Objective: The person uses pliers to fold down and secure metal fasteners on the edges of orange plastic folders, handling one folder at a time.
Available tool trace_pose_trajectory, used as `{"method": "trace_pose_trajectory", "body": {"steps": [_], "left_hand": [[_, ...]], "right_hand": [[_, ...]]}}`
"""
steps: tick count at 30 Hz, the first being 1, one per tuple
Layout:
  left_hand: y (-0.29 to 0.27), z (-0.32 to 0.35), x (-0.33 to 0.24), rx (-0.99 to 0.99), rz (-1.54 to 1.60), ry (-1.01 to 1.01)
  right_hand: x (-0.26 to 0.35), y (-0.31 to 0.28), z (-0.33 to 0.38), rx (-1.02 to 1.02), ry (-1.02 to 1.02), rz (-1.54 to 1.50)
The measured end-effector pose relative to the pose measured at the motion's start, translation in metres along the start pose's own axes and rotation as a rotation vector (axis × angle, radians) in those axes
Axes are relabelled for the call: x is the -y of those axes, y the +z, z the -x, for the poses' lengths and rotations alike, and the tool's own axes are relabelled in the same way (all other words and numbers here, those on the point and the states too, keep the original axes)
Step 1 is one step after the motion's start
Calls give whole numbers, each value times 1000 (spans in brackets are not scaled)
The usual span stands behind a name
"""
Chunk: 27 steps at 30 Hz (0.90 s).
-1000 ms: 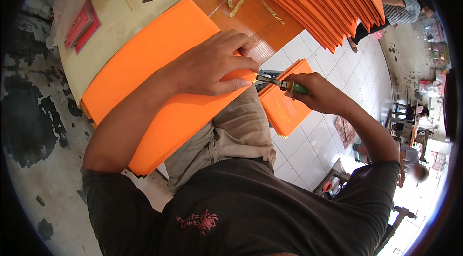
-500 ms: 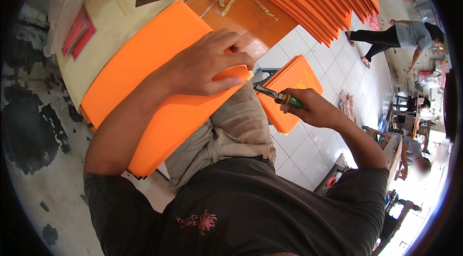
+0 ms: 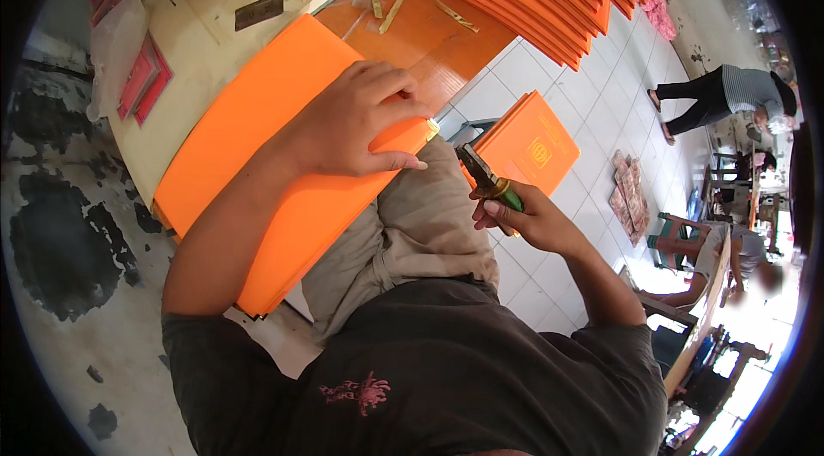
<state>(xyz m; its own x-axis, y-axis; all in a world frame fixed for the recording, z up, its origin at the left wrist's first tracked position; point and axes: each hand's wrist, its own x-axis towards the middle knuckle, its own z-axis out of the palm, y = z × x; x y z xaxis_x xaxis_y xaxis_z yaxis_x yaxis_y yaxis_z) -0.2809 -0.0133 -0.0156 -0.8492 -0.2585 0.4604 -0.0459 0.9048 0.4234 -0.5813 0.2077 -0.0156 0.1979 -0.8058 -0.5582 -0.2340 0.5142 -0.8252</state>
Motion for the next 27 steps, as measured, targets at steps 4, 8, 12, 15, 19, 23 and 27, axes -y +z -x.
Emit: {"method": "trace_pose_trajectory", "body": {"steps": [4, 8, 12, 15, 19, 23, 27], "left_hand": [[5, -4, -9, -5, -38, -52], [16, -5, -14, -41, -52, -121], [18, -7, -17, -33, -55, -168], [22, -9, -18, -44, -71, -181], [24, -10, -16, -58, -82, -179], [25, -9, -18, -62, -106, -189], [25, -11, -22, -55, -112, -199]], "right_hand": [[-18, 13, 6, -39, -46, -96], [-34, 24, 12, -96, -58, -169], [-46, 32, 19, -151, -42, -198], [-53, 36, 22, -171, -44, -180], [-56, 39, 24, -188, -56, -164], [-62, 44, 27, -203, -75, -174], [-68, 50, 32, -230, -90, -207]]}}
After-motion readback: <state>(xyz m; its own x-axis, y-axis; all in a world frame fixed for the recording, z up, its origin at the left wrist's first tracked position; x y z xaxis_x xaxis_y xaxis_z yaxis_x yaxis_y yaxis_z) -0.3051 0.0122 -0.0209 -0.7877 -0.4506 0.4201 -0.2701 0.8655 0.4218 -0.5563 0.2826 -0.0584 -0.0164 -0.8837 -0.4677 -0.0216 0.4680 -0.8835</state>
